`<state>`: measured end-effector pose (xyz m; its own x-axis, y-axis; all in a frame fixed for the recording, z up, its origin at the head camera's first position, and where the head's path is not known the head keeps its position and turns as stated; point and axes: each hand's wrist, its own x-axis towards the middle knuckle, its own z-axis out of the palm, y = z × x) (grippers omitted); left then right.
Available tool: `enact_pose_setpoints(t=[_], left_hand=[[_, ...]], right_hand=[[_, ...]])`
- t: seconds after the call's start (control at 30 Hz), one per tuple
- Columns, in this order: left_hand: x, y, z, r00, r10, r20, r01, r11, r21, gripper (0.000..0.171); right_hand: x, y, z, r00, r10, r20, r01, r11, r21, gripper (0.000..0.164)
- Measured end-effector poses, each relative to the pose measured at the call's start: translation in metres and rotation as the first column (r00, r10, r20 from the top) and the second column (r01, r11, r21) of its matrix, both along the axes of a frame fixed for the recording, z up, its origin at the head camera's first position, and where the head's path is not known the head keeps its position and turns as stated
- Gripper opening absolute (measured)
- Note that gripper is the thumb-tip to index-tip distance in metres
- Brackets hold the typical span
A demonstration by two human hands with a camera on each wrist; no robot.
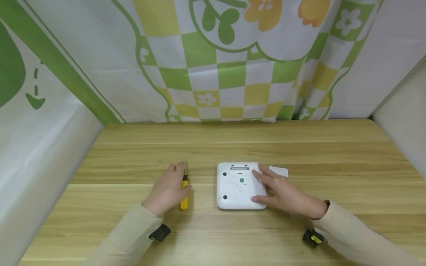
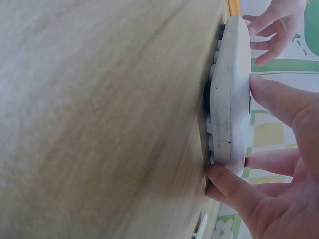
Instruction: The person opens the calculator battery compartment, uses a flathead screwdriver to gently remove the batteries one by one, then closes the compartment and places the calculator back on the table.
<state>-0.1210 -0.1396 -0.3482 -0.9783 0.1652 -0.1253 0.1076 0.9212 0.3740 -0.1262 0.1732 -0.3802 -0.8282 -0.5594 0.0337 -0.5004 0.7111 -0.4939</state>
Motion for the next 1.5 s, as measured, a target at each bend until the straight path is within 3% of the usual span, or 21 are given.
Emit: enact_pose_setpoints(t=[0.23,0.37,0.63,0.8,1.0,1.17,1.5], left_hand=[[-0.002,0.000,-0.005,0.998,0.037,0.058,-0.039,0.998,0.043,0.059],[-0.003,-0.001,-0.009,0.998,0.040,0.057,-0.044,0.996,0.071,0.049],[-0.005,-0.001,-0.012,0.994,0.047,0.099,-0.056,0.994,0.097,0.052],[-0.006,0.000,-0.014,0.994,0.047,0.103,-0.058,0.993,0.103,0.044],[-0.007,0.001,-0.015,0.996,0.035,0.079,-0.043,0.995,0.094,0.036],[-0.007,0.002,-0.015,1.000,0.017,0.013,-0.018,0.997,0.070,0.023],[-0.012,0.006,-0.012,0.989,-0.096,-0.108,0.103,0.993,0.053,0.044]], right_hand=[[0.000,-0.001,0.000,1.000,-0.010,0.010,0.010,1.000,0.008,0.073],[0.000,-0.001,0.000,1.000,-0.011,0.011,0.011,1.000,0.010,0.073],[0.000,-0.001,-0.002,1.000,-0.014,0.010,0.014,1.000,0.011,0.073],[-0.001,-0.001,-0.001,1.000,-0.010,0.021,0.010,1.000,0.011,0.073],[0.000,0.000,-0.002,1.000,-0.013,0.028,0.013,1.000,0.008,0.073],[0.000,-0.001,-0.002,0.999,-0.014,0.035,0.014,1.000,0.004,0.073],[0.000,-0.001,-0.002,1.000,-0.013,0.009,0.013,1.000,-0.004,0.073]])
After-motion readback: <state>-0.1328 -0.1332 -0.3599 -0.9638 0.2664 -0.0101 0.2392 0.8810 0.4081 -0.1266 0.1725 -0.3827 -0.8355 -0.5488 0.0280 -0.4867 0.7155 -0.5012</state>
